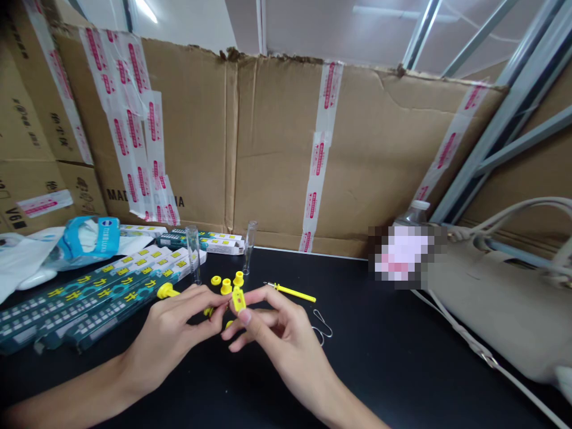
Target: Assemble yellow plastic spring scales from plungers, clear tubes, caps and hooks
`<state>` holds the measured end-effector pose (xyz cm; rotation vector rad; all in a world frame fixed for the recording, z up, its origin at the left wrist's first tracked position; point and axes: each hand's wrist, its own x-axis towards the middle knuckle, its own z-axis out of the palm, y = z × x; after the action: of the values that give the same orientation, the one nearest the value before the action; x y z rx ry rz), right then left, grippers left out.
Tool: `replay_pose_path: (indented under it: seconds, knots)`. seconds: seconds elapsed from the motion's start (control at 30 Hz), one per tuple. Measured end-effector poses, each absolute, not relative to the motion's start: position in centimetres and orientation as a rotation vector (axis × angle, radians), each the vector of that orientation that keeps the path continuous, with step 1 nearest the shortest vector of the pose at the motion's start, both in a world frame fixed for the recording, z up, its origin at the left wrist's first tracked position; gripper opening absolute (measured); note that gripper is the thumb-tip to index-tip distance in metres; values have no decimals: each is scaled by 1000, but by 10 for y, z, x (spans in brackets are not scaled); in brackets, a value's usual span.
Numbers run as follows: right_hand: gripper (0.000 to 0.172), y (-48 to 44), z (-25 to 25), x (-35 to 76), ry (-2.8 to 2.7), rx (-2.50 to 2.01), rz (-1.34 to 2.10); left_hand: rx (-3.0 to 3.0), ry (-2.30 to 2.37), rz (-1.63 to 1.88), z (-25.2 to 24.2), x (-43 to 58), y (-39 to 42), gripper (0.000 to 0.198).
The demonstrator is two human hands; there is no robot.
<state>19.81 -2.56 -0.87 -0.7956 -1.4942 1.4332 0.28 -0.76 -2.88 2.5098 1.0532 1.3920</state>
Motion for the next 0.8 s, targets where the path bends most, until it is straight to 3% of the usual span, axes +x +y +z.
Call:
replay_pose_path:
  seconds: [0.23,0.5,0.6,0.8]
  knots:
    - [30,-21,-18,203,-1626,-1079,1038,2566,1013,1416,-31,5,-7,16]
    - [22,-30,-22,201,-1848,-1139,643,2531,1065,1374,-32,2,-9,30]
    - [25,-28,-24,200,-1741,-1116,815,2551,1030,1373,-32,2,-8,22]
    - [31,-22,-18,193,-1374,-864,1480,2517,1101,1290,-33,3,-7,15]
